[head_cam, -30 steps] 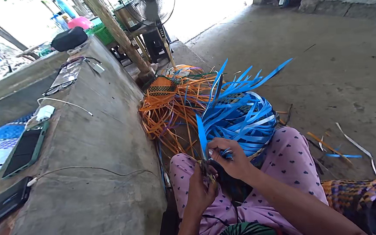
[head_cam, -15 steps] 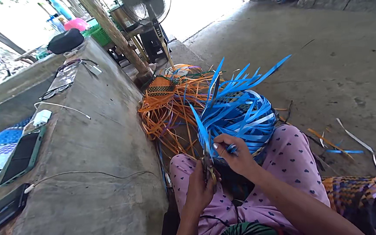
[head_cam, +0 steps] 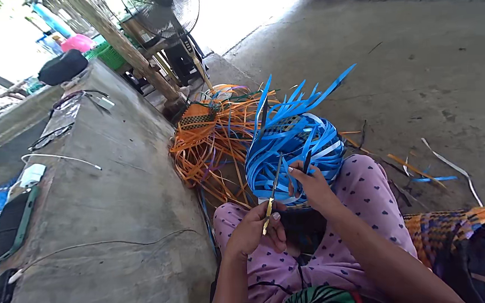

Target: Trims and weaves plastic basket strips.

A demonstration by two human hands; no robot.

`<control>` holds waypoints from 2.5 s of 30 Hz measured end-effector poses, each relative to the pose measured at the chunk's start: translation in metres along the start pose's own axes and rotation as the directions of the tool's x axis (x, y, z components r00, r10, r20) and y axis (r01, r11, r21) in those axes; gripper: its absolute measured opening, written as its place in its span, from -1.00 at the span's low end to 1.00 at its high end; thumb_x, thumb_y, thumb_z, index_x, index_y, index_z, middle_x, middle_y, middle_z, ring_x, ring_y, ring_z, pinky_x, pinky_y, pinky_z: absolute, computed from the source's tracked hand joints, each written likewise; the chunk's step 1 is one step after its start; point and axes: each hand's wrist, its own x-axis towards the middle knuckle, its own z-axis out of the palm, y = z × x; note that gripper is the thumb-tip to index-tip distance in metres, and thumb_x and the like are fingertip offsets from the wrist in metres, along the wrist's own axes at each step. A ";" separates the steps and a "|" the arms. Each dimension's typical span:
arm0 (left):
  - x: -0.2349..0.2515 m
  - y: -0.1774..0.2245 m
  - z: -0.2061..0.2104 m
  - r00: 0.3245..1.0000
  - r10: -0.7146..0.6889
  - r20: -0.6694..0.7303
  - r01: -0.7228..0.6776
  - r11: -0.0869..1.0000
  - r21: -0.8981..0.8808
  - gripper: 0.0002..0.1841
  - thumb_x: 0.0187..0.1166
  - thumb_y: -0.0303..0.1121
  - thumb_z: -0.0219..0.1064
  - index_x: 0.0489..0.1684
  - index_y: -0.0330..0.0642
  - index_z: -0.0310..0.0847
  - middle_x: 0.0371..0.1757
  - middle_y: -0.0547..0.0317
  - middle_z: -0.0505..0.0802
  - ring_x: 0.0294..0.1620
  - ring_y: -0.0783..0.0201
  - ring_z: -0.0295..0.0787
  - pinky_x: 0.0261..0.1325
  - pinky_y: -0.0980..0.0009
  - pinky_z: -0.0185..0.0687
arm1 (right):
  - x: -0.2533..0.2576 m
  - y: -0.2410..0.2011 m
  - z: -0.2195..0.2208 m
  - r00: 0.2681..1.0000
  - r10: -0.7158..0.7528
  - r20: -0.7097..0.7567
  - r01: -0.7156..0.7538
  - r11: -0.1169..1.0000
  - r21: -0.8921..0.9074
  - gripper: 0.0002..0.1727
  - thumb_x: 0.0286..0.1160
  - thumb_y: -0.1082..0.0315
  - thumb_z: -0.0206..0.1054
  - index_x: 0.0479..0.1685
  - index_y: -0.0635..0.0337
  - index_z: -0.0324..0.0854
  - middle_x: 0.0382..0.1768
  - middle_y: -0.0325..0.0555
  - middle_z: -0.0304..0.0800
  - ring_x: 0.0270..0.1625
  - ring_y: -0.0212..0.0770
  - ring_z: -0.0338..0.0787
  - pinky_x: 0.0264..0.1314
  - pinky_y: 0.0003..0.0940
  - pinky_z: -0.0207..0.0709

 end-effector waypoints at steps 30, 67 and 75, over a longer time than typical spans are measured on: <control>0.028 -0.063 -0.051 0.405 0.419 -0.813 -0.327 0.896 0.300 -0.61 0.68 -0.61 0.14 0.45 -0.48 0.23 -0.22 0.06 0.87 -0.39 0.29 0.89 -0.29 0.37 0.88 | -0.030 -0.018 0.014 0.930 -0.315 0.190 0.313 0.949 0.041 -0.81 0.78 0.42 -0.01 -0.10 0.17 0.53 -0.50 -0.34 0.72 -0.40 -0.42 0.78 -0.15 -0.50 0.74; -0.008 -0.055 0.020 0.272 0.839 -0.472 -0.479 0.543 0.689 -0.67 0.51 -0.43 0.35 0.14 -0.44 0.50 -0.22 0.45 0.83 -0.31 0.75 0.73 -0.30 0.71 0.69 | -0.032 0.003 0.059 0.674 -0.533 0.511 0.695 0.692 -0.196 -0.81 0.53 0.40 0.35 -0.20 0.40 0.76 -0.17 0.00 0.79 -0.16 -0.51 0.72 -0.05 -0.73 0.59; -0.017 -0.074 -0.003 0.430 0.847 -0.312 -0.298 0.459 0.837 -0.36 0.53 -0.11 0.33 0.36 -0.53 0.34 0.11 -0.07 0.84 -0.13 0.43 0.86 -0.06 0.47 0.81 | -0.027 -0.001 0.055 0.806 -0.501 0.315 0.559 0.819 -0.130 -0.85 0.57 0.45 0.24 -0.19 0.35 0.70 -0.30 -0.34 0.74 -0.25 -0.67 0.68 -0.09 -0.73 0.60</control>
